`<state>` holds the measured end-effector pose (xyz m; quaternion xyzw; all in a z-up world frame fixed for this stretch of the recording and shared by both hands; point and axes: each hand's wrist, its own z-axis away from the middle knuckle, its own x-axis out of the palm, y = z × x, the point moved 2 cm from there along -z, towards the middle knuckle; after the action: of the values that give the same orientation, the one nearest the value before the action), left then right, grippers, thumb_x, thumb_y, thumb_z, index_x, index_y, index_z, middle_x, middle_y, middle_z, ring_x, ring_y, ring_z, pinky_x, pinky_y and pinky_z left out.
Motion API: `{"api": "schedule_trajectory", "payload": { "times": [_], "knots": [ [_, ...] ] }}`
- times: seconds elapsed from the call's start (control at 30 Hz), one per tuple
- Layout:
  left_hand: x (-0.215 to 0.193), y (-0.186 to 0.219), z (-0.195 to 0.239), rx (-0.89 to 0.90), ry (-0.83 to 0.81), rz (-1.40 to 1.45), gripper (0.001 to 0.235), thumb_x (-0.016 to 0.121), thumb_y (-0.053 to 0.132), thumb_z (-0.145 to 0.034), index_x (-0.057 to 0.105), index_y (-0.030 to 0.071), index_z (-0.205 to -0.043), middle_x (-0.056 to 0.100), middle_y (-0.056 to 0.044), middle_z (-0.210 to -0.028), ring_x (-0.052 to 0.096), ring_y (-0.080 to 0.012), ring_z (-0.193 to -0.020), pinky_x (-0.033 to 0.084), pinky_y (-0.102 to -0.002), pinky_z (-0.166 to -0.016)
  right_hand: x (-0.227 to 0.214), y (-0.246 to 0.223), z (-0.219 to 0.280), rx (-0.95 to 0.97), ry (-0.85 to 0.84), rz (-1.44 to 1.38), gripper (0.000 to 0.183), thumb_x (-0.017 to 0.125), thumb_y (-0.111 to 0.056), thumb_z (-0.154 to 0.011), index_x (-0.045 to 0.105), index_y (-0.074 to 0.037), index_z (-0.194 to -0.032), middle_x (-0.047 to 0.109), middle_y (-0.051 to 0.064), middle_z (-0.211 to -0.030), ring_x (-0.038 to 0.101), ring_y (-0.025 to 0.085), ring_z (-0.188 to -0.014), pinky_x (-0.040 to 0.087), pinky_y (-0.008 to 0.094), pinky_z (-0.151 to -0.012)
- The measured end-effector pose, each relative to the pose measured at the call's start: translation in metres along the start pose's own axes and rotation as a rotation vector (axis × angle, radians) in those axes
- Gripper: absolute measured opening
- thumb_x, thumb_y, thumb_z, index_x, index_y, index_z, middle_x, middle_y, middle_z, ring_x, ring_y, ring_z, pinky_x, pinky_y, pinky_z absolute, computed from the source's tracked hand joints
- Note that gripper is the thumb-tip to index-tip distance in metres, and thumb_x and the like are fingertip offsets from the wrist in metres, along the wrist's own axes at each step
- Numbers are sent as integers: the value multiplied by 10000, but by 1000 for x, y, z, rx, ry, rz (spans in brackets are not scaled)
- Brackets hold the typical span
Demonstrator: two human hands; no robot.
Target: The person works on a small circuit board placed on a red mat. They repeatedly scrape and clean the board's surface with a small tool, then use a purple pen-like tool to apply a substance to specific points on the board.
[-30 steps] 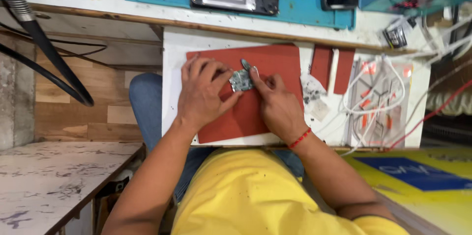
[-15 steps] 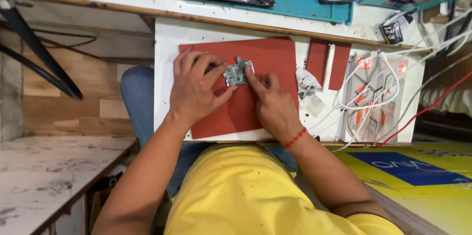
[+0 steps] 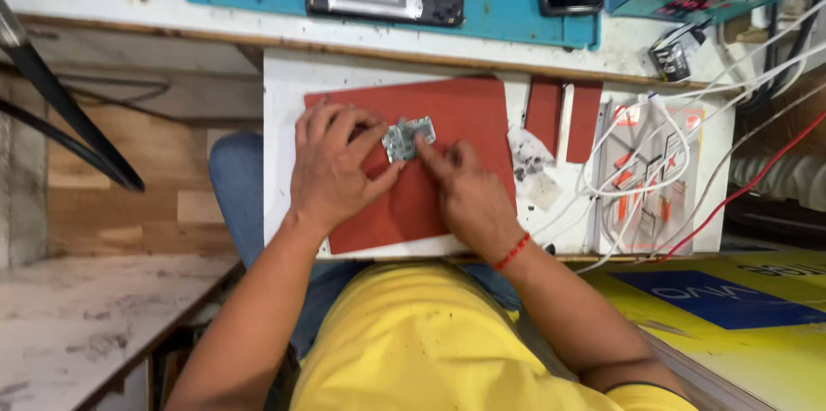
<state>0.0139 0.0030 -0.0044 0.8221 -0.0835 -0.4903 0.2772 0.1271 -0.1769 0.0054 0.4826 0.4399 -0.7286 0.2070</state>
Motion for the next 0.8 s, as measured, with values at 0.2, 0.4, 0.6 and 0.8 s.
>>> {"api": "schedule_trajectory", "payload": {
  "times": [0.2, 0.4, 0.6, 0.8],
  "knots": [
    [-1, -2, 1, -7, -11, 21, 430, 879, 318, -758, 750, 102, -1106, 628, -42, -1160, 537, -284, -1178, 373, -527, -1120, 5, 3, 1, -66, 5, 4, 653, 515, 19, -869, 532, -188, -1489, 616, 184, -1127, 680, 392, -752, 567, 488, -658],
    [2, -5, 1, -41, -38, 47, 453, 873, 338, -749, 751, 99, -1113, 633, -41, -1177, 533, -299, -1185, 368, -513, -1086, -1, 7, -6, -91, 62, 10, 560, 538, -17, -927, 579, -220, -1448, 620, 171, -1106, 685, 374, -758, 574, 469, -661],
    [0, -3, -3, -23, -11, 20, 483, 874, 362, -718, 750, 88, -1096, 638, -50, -1178, 527, -314, -1182, 352, -521, -1071, -7, 5, -5, -41, -6, 6, 618, 527, -2, -893, 577, -244, -1460, 627, 163, -1086, 674, 380, -722, 567, 488, -642],
    [-3, -4, -3, -20, -58, 48, 469, 855, 335, -734, 744, 94, -1121, 640, -30, -1175, 537, -257, -1181, 343, -515, -1148, -10, -3, -8, -118, -63, 12, 672, 511, 7, -842, 550, -211, -1477, 620, 158, -1102, 675, 383, -729, 561, 480, -616]
  ]
}}
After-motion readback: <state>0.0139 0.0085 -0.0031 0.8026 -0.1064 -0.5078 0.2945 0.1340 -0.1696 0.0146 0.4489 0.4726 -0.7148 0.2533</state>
